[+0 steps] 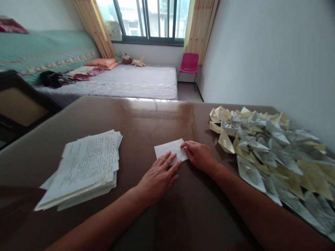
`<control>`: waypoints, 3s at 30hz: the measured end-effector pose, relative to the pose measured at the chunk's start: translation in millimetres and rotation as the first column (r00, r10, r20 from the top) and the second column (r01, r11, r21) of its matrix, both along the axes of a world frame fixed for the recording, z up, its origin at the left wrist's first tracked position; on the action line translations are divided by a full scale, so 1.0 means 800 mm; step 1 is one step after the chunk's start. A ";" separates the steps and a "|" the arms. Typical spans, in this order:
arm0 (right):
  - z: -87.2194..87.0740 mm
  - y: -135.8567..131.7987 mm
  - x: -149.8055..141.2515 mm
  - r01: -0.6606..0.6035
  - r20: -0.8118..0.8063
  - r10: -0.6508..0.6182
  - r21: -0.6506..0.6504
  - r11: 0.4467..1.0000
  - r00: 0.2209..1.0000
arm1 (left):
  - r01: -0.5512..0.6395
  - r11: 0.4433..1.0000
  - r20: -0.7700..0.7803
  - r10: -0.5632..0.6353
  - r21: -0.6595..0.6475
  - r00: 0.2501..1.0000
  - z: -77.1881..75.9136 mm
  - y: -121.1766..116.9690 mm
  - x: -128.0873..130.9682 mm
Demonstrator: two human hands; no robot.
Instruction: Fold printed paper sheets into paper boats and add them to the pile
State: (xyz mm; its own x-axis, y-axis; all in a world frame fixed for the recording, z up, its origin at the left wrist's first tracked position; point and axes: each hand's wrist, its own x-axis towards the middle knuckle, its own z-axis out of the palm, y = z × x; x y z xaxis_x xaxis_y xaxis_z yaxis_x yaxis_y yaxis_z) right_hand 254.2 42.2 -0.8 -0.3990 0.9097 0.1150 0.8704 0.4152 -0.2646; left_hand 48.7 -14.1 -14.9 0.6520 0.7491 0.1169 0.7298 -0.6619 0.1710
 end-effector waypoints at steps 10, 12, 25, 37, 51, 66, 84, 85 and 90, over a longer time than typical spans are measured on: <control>0.032 -0.026 -0.018 -0.223 0.236 0.207 0.044 0.974 0.949 | 0.013 0.998 -0.032 -0.012 0.057 0.999 0.000 0.002 0.001; 0.037 -0.034 -0.022 -0.254 0.260 0.253 -0.030 0.967 0.932 | 0.013 0.997 -0.049 -0.009 0.073 0.999 0.001 0.002 0.001; 0.049 -0.064 -0.024 -0.137 0.436 0.157 -0.077 0.988 0.886 | 0.037 0.964 -0.379 0.068 0.262 0.923 0.025 -0.019 -0.002; 0.048 -0.033 -0.013 -0.099 0.293 0.090 0.014 0.995 0.952 | -0.023 0.954 -0.268 0.107 0.299 0.957 0.039 0.002 -0.010; 0.034 -0.014 -0.005 -0.281 0.274 0.237 0.132 0.951 0.932 | -0.039 0.924 -0.113 0.088 0.381 0.990 0.029 0.011 -0.015; 0.038 -0.008 0.004 -0.542 0.098 0.536 0.049 0.839 0.839 | 0.008 0.971 0.028 -0.015 0.240 1.000 0.015 0.031 -0.031; -0.001 0.012 0.013 -0.249 -0.513 0.142 -0.146 0.957 0.846 | 0.140 0.985 0.164 -0.155 0.102 0.974 0.025 0.036 -0.038; -0.004 0.014 0.012 -0.231 -0.548 0.114 -0.148 0.962 0.829 | 0.134 0.986 0.155 -0.147 0.095 0.977 0.024 0.036 -0.038; -0.009 0.021 0.003 -0.144 -0.568 0.044 -0.133 0.981 0.822 | 0.140 0.989 0.145 -0.146 0.053 0.979 0.022 0.036 -0.043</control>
State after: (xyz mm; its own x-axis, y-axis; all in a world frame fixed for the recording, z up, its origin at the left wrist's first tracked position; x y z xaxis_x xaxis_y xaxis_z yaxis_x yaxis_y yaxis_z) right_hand 256.2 58.8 -7.7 -0.3956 0.8967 0.1987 0.5097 0.3943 -0.7646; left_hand 14.3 15.0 2.9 0.7250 0.6418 0.2502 0.5959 -0.7665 0.2396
